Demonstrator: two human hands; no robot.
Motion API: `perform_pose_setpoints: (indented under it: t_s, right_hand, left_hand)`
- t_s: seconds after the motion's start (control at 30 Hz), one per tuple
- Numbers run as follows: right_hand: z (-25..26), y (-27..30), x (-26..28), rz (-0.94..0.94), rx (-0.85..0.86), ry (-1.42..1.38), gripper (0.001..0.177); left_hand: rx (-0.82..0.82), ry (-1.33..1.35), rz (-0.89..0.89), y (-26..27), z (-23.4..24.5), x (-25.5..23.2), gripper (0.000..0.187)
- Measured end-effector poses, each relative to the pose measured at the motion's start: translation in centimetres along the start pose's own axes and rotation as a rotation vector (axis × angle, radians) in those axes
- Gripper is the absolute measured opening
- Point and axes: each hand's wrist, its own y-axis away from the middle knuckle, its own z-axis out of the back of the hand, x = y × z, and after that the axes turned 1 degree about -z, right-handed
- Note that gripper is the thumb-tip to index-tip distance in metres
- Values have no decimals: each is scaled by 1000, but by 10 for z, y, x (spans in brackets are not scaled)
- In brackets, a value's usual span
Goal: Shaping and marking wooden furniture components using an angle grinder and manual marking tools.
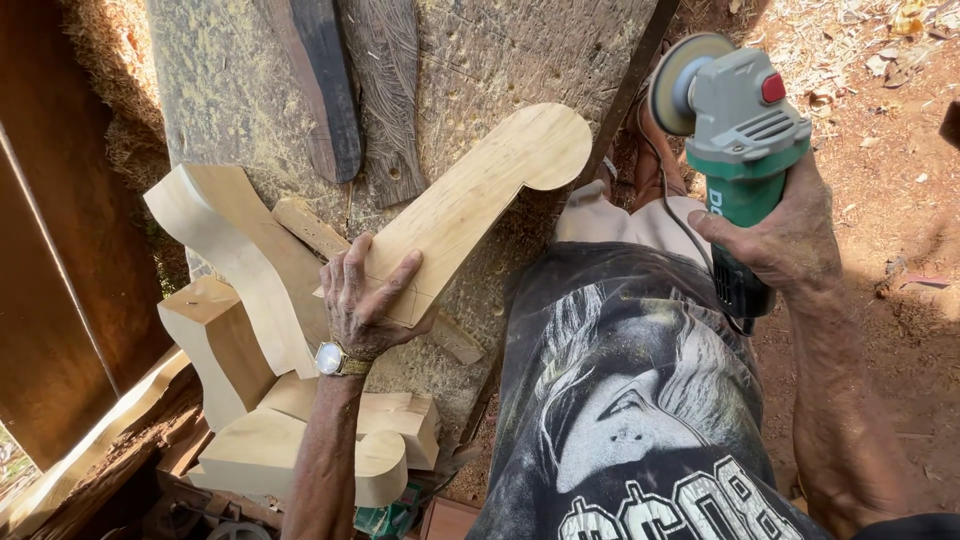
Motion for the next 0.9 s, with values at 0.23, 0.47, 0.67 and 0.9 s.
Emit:
perform_pose_setpoints:
  t_s: [0.23, 0.47, 0.67, 0.9]
  right_hand:
    - [2, 1, -3, 24, 7, -29, 95]
    - [-2, -4, 9, 8, 0, -60, 97]
    - [-7, -7, 19, 28, 3, -16, 96]
    - [-19, -27, 33, 69, 35, 42, 98]
  left_hand:
    - [19, 81, 58, 1, -7, 20, 91]
    - [229, 624, 250, -26, -2, 80, 108]
    - [376, 750, 386, -64, 31, 83, 103]
    - [571, 566, 583, -138, 75, 78, 93]
